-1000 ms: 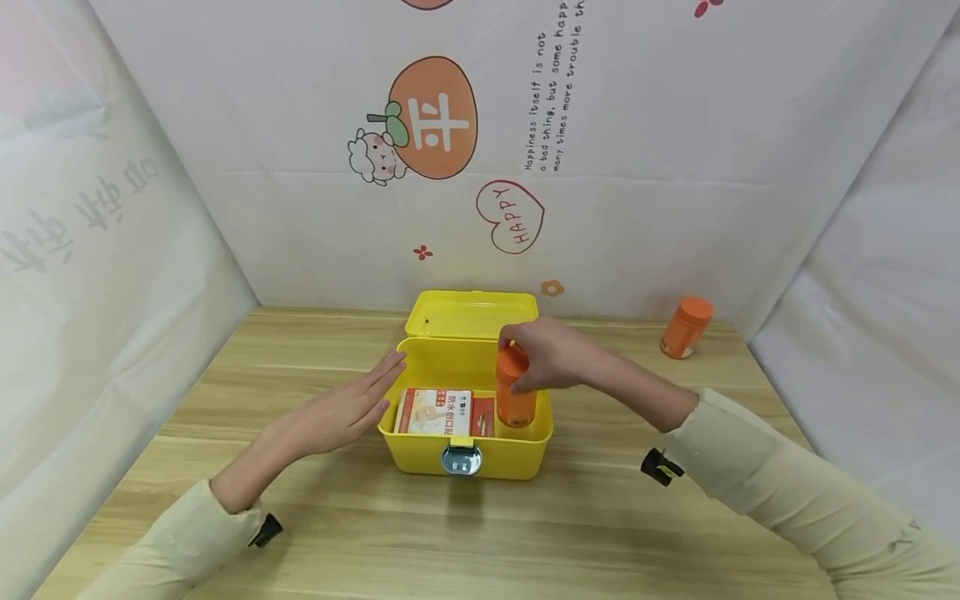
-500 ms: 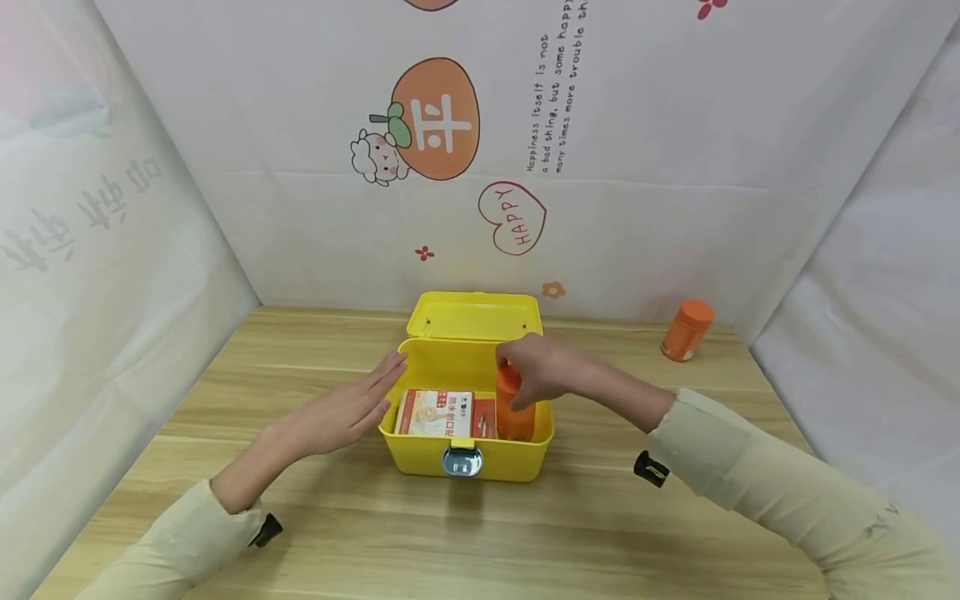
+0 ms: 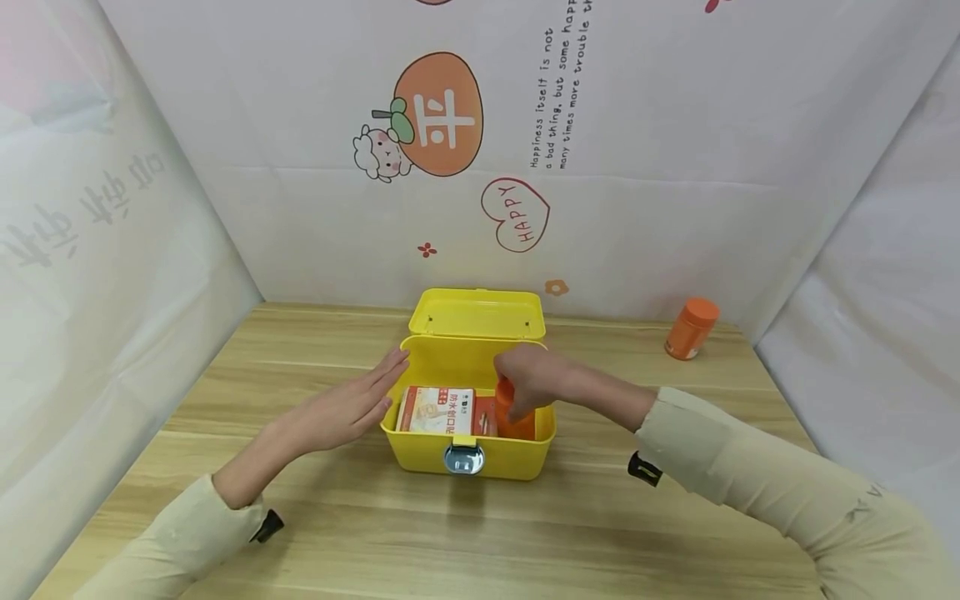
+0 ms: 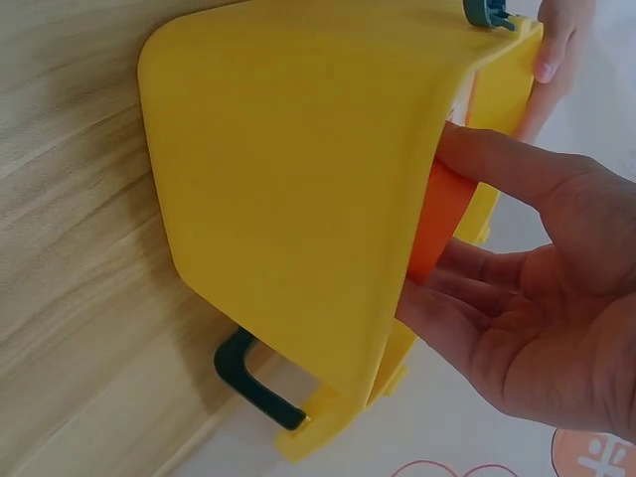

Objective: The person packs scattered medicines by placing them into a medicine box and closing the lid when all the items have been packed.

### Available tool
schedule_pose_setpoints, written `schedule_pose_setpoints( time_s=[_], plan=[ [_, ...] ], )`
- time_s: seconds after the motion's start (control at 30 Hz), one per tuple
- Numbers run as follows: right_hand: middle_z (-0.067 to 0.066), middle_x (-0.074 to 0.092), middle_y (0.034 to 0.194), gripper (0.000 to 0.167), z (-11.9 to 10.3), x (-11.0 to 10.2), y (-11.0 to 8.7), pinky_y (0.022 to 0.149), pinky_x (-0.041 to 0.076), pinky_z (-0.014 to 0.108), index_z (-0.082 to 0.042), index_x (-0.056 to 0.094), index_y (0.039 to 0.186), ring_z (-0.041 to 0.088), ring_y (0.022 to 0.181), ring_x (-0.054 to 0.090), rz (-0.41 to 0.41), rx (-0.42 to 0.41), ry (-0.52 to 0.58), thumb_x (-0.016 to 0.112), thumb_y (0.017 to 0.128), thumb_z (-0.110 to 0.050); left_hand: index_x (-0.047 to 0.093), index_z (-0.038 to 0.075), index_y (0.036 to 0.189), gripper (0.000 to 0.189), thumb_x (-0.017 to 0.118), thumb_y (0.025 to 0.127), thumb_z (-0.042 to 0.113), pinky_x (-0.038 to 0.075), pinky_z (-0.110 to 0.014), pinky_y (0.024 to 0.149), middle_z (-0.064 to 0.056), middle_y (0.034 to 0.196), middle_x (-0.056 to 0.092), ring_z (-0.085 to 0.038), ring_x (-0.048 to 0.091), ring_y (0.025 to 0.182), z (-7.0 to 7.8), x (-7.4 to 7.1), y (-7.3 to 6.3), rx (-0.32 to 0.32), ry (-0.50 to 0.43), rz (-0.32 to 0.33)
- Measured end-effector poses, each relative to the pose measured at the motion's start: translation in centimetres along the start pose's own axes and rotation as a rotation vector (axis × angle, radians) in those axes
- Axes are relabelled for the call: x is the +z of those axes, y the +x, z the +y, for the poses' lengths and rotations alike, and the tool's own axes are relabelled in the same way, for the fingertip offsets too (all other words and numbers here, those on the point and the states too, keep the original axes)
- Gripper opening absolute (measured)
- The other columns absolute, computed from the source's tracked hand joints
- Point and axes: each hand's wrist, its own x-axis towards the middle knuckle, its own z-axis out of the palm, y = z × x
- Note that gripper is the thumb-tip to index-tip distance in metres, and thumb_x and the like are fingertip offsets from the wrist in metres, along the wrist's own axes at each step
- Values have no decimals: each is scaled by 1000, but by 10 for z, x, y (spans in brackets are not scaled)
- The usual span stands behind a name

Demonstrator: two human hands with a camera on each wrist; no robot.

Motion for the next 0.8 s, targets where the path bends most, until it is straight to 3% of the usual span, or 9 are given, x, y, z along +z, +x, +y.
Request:
schedule_pose_setpoints(
  time_s=[0.3,0.8],
  plan=[
    [0,57,81,39,-1,6,4,63,47,22,-10,58,95,15,74,52,-37,12,-20,88,75,-24,14,7,160,61,33,109,34,27,-46,123,-9,169,4,-23,12,156,1,-1,0,-3,-1,1],
    [0,61,86,44,-3,7,3,69,54,26,-12,59,99,16,78,56,-104,85,-10,89,74,-31,15,7,160,61,34,109,33,27,-45,123,-7,170,5,-22,12,156,3,-2,-1,-18,-6,-8]
  ],
)
